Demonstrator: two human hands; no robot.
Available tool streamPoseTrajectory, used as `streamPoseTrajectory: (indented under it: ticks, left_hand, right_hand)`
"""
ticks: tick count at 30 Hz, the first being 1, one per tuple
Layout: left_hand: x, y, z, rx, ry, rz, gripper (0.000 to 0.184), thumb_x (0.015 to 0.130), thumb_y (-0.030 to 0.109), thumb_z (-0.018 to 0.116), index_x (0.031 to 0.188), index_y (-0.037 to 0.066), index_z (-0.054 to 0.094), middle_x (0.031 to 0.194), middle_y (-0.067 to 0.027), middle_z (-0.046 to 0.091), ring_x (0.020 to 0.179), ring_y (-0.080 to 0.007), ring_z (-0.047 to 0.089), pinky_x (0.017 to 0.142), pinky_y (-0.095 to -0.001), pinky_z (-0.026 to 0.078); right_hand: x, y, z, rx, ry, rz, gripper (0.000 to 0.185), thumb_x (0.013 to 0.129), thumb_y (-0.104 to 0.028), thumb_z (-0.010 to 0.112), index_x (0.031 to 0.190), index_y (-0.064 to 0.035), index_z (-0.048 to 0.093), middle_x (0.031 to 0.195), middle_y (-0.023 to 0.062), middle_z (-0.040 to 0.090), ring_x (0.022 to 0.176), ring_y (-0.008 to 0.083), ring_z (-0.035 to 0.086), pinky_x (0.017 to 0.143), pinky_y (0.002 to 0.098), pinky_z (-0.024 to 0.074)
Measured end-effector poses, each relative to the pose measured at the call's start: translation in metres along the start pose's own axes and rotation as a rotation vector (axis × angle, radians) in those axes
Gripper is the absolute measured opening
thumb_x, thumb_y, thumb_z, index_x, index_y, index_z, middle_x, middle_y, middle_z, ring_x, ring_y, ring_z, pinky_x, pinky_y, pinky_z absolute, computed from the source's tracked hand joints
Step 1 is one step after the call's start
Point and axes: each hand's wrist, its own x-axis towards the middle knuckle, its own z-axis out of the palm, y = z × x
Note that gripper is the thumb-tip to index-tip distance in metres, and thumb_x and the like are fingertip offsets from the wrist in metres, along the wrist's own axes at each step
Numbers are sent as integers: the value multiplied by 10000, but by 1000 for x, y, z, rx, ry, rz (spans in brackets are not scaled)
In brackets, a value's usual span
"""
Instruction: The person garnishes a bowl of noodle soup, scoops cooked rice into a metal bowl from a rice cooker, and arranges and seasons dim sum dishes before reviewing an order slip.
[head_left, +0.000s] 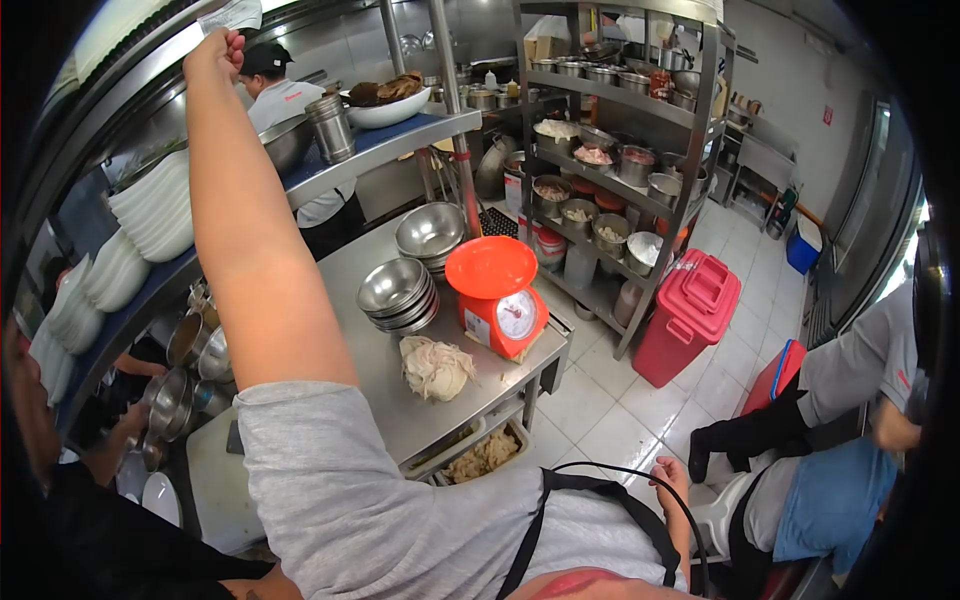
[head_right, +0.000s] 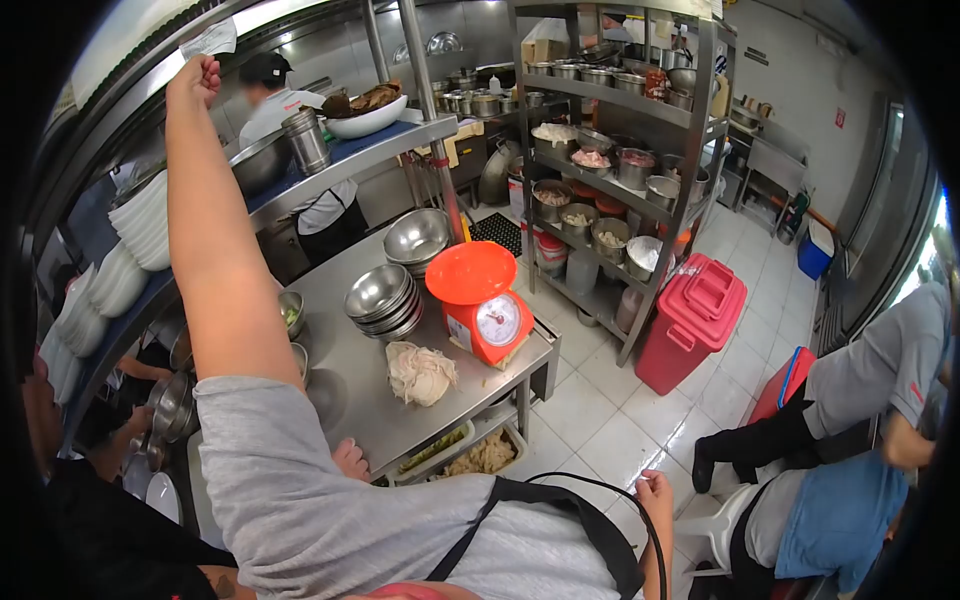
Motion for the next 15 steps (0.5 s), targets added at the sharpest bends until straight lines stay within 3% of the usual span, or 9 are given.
streamPoseTrajectory:
  ticks: [4, 6, 7, 8, 9, 10, 12, 13, 15]
  left_hand:
    - [-25, -23, -3, -329, -7, 39, 196, 755, 160, 548, 851, 8, 469, 753, -104, 534, 590, -156, 548, 426, -229, 398]
    - [-56, -40, 2, -588, 200, 102, 303, 744, 201, 572, 897, -12, 420, 842, -136, 462, 657, -198, 525, 481, -259, 408]
    - [-44, -59, -8, -740, 133, 110, 345, 747, 232, 564, 890, -32, 393, 868, -145, 398, 676, -212, 490, 530, -273, 408]
    - [-71, -64, -2, -804, 199, 200, 317, 757, 262, 530, 828, -26, 418, 787, -142, 432, 630, -215, 477, 565, -304, 418]
    - [-89, -72, -5, -914, 22, 222, 245, 746, 245, 508, 750, 9, 441, 696, -125, 463, 631, -225, 484, 571, -344, 423]
    - [-137, -59, 3, -869, -56, 302, 217, 765, 215, 495, 766, 5, 438, 650, -91, 451, 599, -197, 448, 557, -310, 376]
    - [-225, -40, 24, -859, -262, 441, 191, 790, 201, 482, 758, 17, 446, 590, -51, 437, 550, -173, 409, 523, -281, 329]
    - [-261, -34, 28, -941, -402, 453, 198, 796, 218, 482, 735, 31, 456, 576, -45, 435, 532, -178, 406, 504, -285, 328]
    - [-320, -22, 28, -1225, -680, 419, 227, 809, 252, 480, 687, 61, 477, 548, -31, 429, 495, -188, 400, 464, -293, 328]
  right_hand:
    - [-3, 5, 11, -58, 23, 9, 183, 744, -56, 525, 915, -6, 485, 596, 2, 476, 525, 78, 464, 487, 200, 382]
    - [-18, 5, 16, -74, 4, 52, 198, 736, -62, 539, 921, -7, 492, 606, 16, 494, 528, 89, 483, 494, 207, 393]
    - [-29, -1, 17, -109, 12, 80, 206, 732, -68, 546, 923, -5, 499, 620, 27, 513, 539, 91, 496, 503, 212, 402]
    - [-32, 0, 14, -164, -13, 94, 223, 725, -86, 558, 927, -8, 506, 641, 44, 529, 559, 109, 512, 519, 230, 414]
    - [-43, 3, 11, -209, -22, 120, 240, 719, -104, 570, 932, -11, 512, 662, 61, 545, 579, 127, 528, 535, 248, 426]
    - [-60, 9, 5, -241, -4, 161, 258, 712, -123, 581, 937, -13, 519, 683, 78, 562, 599, 146, 544, 551, 266, 438]
    - [-71, 53, -14, -514, 9, 84, 369, 696, -304, 599, 975, -68, 546, 804, 137, 583, 735, 265, 566, 665, 338, 452]
    - [-80, 66, -19, -623, 51, 16, 379, 702, -334, 581, 973, -71, 553, 814, 139, 585, 747, 264, 565, 676, 339, 453]
    - [-119, 37, -25, -537, 166, 73, 379, 712, -319, 564, 1004, -80, 533, 856, 141, 580, 778, 289, 561, 674, 375, 451]
